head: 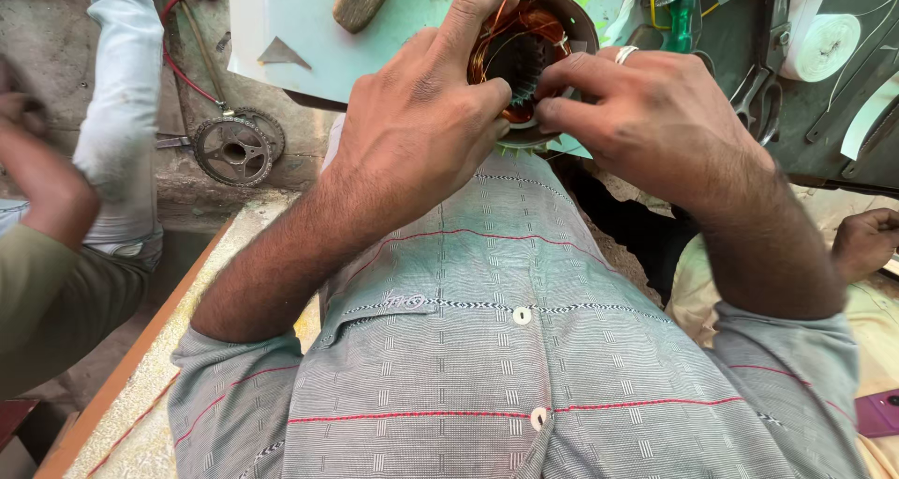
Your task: The person uses shears to cut a strip of insulating material and inserts it into a green motor stator with copper windings. They then tuck the material into place and adjust the stator on the workbench.
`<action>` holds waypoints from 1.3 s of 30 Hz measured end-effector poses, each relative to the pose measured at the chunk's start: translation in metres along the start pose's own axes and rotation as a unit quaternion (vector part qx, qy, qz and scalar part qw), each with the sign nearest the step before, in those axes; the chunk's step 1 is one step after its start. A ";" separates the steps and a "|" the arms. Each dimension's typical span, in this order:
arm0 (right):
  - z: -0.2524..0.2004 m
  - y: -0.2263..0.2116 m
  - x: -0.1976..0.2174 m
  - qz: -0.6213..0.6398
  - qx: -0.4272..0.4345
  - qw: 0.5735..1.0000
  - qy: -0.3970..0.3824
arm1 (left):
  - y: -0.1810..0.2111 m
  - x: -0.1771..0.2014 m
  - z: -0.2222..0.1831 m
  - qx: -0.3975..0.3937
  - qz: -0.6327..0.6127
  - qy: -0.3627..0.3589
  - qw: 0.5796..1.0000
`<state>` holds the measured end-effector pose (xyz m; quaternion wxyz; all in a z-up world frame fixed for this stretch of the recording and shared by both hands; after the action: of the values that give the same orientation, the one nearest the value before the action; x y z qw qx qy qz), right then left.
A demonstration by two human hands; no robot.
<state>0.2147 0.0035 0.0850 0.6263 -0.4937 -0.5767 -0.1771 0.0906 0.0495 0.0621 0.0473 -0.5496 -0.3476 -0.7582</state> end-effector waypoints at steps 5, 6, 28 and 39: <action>0.005 0.001 0.000 -0.082 0.051 0.995 0.002 | 0.000 -0.007 0.011 0.029 0.018 -0.057 0.998; 0.005 0.003 -0.001 -0.060 0.044 0.997 -0.015 | 0.000 -0.007 0.012 0.031 0.012 -0.062 0.998; 0.009 0.005 -0.001 0.050 0.040 0.997 -0.047 | 0.001 -0.013 0.013 0.060 -0.012 -0.049 0.997; -0.040 0.031 0.014 0.168 -0.149 0.947 0.228 | 0.005 -0.010 0.005 0.047 0.010 -0.009 0.999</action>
<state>0.2652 -0.0110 0.0909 0.6807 -0.6177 -0.2943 -0.2615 0.1012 0.0458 0.0562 0.0779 -0.5569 -0.3778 -0.7355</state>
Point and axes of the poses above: each hand's wrist, its own z-axis towards the middle knuckle, its own x-axis out of the back of the hand, y = z × x, the point moved 8 cm from there along z, towards the middle knuckle, and after that the axes turned 13 degrees about z, right-handed, at the moved point
